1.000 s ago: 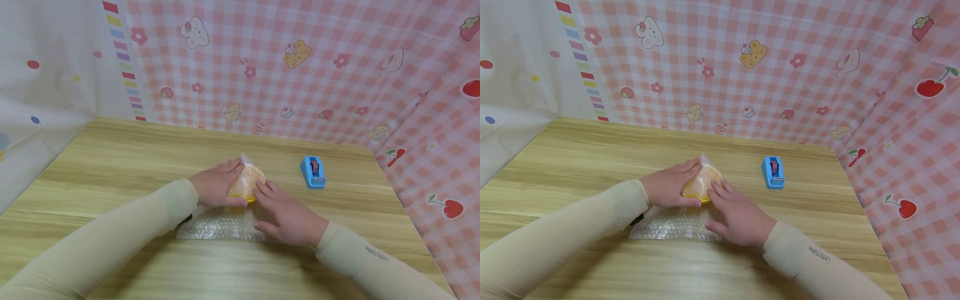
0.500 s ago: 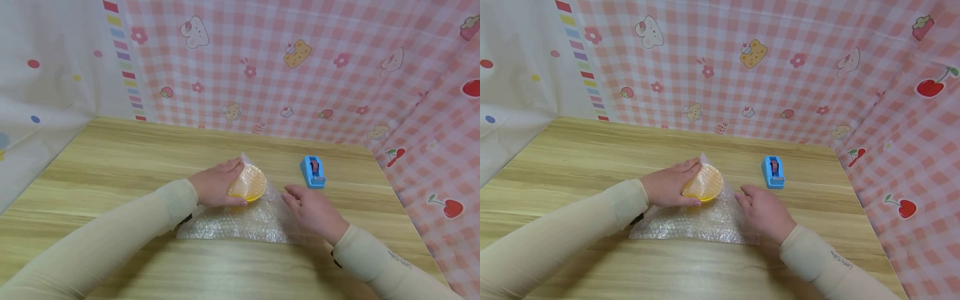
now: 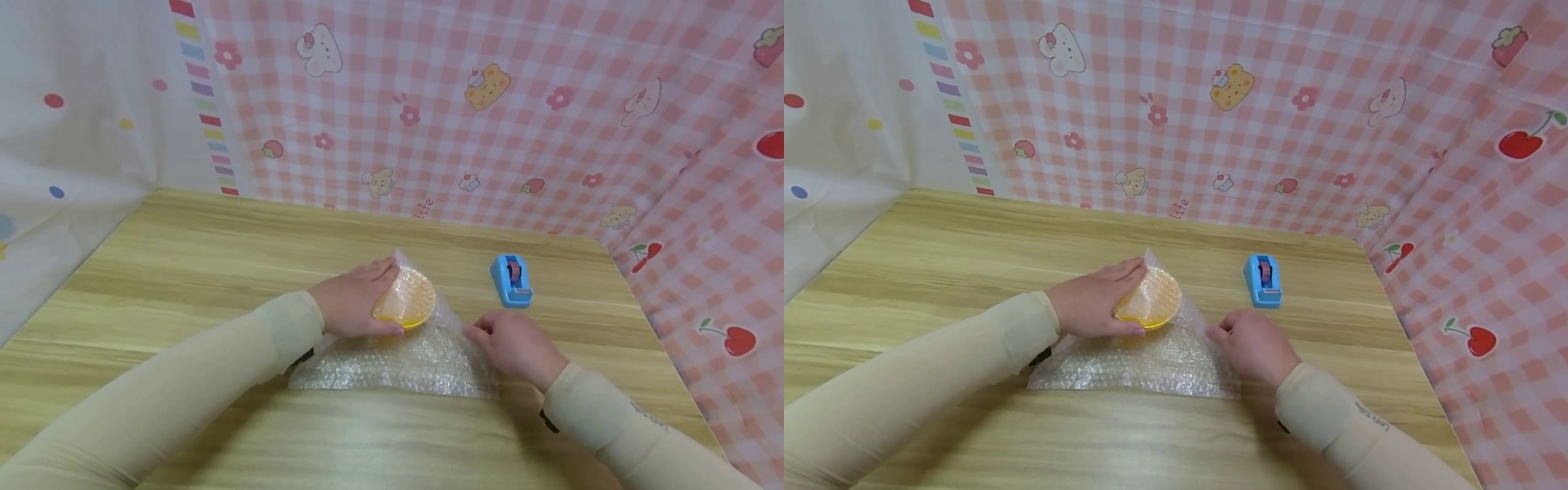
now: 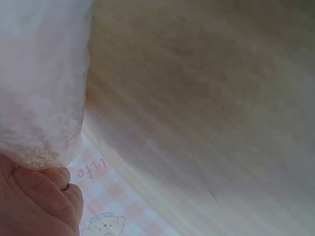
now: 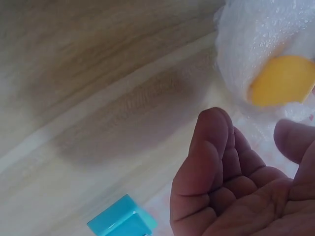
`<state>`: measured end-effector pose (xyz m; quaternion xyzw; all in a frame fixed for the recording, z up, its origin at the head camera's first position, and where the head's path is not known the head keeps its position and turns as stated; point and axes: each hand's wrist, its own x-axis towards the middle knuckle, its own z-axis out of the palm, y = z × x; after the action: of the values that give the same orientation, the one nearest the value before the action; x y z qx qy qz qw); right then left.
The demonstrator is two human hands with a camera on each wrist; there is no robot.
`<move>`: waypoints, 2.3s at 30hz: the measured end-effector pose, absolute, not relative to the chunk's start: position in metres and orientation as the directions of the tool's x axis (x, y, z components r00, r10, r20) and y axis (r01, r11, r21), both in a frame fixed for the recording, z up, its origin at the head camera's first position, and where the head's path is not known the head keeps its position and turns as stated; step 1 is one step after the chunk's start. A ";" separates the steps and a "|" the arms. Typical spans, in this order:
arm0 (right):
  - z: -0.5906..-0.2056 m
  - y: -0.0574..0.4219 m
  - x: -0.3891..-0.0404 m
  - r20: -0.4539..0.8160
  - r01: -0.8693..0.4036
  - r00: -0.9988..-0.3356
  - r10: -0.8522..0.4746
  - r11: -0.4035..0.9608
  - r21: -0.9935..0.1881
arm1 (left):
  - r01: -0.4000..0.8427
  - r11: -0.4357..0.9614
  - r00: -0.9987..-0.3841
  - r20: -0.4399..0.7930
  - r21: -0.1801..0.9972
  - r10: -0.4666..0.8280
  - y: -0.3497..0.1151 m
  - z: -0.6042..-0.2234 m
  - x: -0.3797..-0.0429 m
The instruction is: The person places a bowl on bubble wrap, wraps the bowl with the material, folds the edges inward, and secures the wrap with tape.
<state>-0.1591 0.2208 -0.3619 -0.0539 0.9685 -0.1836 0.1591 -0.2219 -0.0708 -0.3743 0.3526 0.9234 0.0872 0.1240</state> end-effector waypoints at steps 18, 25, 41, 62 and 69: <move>-0.367 0.215 -0.152 -0.317 -0.078 -0.930 -0.184 0.944 -0.320 | 0.634 0.732 -0.719 -0.159 0.250 0.677 -0.071 -0.374 -0.221; -0.365 0.214 -0.150 -0.320 -0.042 -0.935 -0.156 0.941 -0.336 | 0.629 0.734 -0.721 -0.162 0.254 0.674 -0.071 -0.374 -0.221; -0.351 0.202 -0.151 -0.282 0.050 -0.955 -0.088 0.893 -0.448 | 0.639 0.730 -0.714 -0.166 0.243 0.680 -0.071 -0.375 -0.223; -0.336 0.190 -0.162 -0.182 -0.037 -0.961 -0.208 0.750 -0.660 | 0.651 0.717 -0.707 -0.143 0.249 0.692 -0.070 -0.374 -0.222; -0.336 0.193 -0.168 -0.250 0.053 -0.939 -0.237 0.617 -0.785 | 0.653 0.718 -0.706 -0.149 0.241 0.692 -0.070 -0.375 -0.222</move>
<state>-0.1681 0.1932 -0.3364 -0.0520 0.8834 -0.4347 0.1672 -0.2223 -0.0695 -0.3752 0.3656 0.9197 0.0855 0.1151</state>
